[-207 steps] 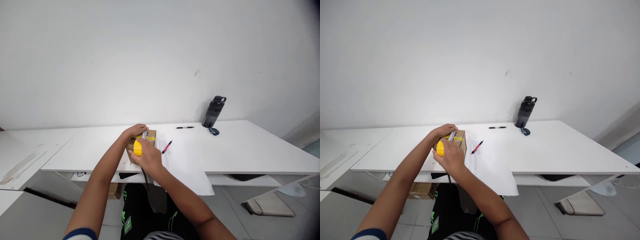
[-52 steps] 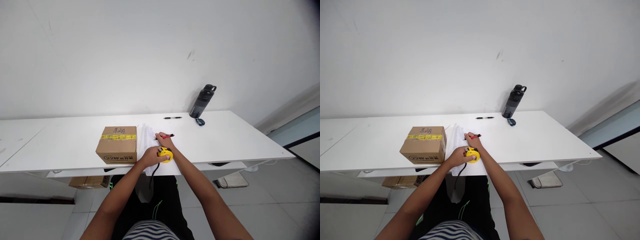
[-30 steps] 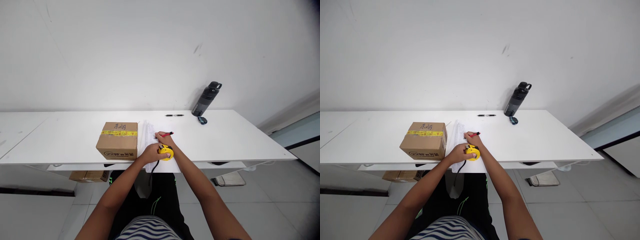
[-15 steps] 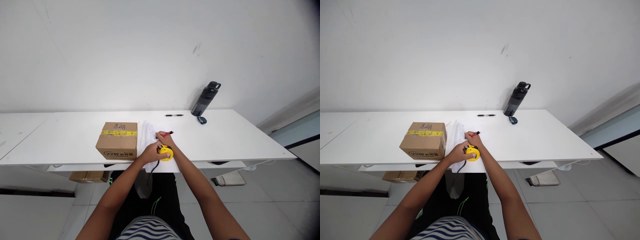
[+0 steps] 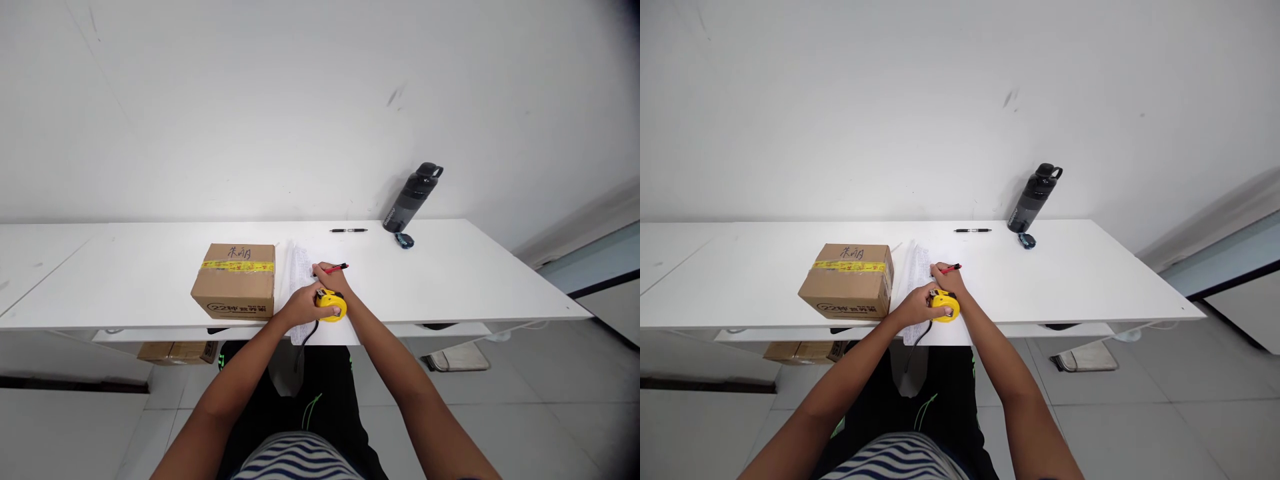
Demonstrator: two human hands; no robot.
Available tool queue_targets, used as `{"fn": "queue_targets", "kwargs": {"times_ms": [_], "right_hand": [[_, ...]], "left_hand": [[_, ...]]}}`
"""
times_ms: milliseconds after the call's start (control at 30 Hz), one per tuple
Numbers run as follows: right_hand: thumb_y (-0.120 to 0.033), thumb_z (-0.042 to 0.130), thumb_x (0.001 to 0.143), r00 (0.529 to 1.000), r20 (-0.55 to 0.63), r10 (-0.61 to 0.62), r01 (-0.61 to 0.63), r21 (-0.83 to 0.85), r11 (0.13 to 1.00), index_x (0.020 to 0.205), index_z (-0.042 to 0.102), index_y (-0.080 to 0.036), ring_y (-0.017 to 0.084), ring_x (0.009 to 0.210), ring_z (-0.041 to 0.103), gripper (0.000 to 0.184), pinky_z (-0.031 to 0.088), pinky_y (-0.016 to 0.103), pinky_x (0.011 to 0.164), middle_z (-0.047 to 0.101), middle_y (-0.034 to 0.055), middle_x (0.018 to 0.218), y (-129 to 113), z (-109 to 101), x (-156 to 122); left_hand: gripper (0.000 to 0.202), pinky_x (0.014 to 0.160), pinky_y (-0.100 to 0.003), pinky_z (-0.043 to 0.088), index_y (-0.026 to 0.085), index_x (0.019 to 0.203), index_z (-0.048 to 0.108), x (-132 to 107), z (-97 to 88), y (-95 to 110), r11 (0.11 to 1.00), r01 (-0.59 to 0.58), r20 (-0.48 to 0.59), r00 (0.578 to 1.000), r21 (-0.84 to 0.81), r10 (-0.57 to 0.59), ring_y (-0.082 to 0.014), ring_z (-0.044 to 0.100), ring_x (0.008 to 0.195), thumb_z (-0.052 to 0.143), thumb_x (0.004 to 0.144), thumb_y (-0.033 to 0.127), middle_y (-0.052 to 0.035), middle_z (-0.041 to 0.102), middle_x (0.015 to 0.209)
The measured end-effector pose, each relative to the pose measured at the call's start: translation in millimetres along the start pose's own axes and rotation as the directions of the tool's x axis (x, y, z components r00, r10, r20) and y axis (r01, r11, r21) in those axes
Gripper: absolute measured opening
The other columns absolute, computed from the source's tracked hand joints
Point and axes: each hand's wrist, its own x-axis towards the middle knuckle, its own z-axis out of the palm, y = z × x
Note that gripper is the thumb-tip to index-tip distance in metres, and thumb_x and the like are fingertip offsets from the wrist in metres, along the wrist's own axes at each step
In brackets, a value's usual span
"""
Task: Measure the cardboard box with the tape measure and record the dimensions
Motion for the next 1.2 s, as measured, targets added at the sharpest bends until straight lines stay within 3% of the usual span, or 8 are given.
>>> {"fn": "queue_targets", "kwargs": {"times_ms": [867,933,1033,1133,1200], "right_hand": [[-0.056,0.048,0.084,0.995,-0.076,-0.062,0.056,-0.072,0.996,0.060,0.056,-0.021,0.018,0.065,0.058,0.043,0.046,0.029,0.062,0.063,0.0014,0.063,1.6,1.3,-1.7],[-0.058,0.046,0.087,0.991,-0.111,-0.075,0.063,-0.113,0.992,0.067,0.060,-0.021,0.018,0.070,0.060,0.044,0.047,0.030,0.066,0.066,0.0022,0.069,-0.2,-0.3,-3.8],[-0.055,0.040,0.092,0.969,-0.230,-0.087,0.042,-0.192,0.980,0.092,0.064,-0.020,0.021,0.084,0.061,0.043,0.047,0.033,0.079,0.069,0.0060,0.090,-2.0,-3.0,-7.4],[-0.042,0.037,0.095,0.942,-0.328,-0.075,-0.016,-0.265,0.964,0.119,0.058,-0.016,0.025,0.106,0.056,0.041,0.044,0.038,0.091,0.062,0.0139,0.120,-1.5,-1.9,-9.4],[-0.031,0.039,0.093,0.941,-0.333,-0.055,-0.051,-0.300,0.953,0.129,0.053,-0.015,0.026,0.111,0.054,0.042,0.043,0.039,0.093,0.056,0.0160,0.130,-1.3,1.5,-10.2]], "left_hand": [[0.046,0.065,-0.026,0.045,0.020,0.100,0.062,0.4,2.1,-2.1,0.999,0.012,-0.028,1.000,0.053,-0.010,-0.0165,0.060,0.076,0.071,0.072,0.056,0.0000,0.066,0.087],[0.045,0.064,-0.027,0.044,0.021,0.100,0.062,-1.0,2.5,1.0,0.997,0.019,-0.042,0.999,0.080,-0.016,-0.0170,0.060,0.076,0.069,0.073,0.056,0.0001,0.067,0.087],[0.041,0.063,-0.027,0.043,0.021,0.096,0.062,-4.7,4.3,7.0,0.983,0.048,-0.098,0.995,0.175,-0.031,-0.0179,0.060,0.074,0.067,0.075,0.056,-0.0002,0.066,0.082],[0.038,0.068,-0.029,0.043,0.022,0.094,0.062,-12.4,10.6,13.1,0.964,0.065,-0.182,0.983,0.257,-0.017,-0.0191,0.061,0.078,0.067,0.076,0.054,-0.0010,0.067,0.085],[0.037,0.071,-0.029,0.044,0.023,0.095,0.062,-22.1,17.4,18.2,0.968,0.082,-0.249,0.968,0.237,-0.021,-0.0191,0.061,0.081,0.068,0.076,0.054,-0.0009,0.068,0.089]]}}
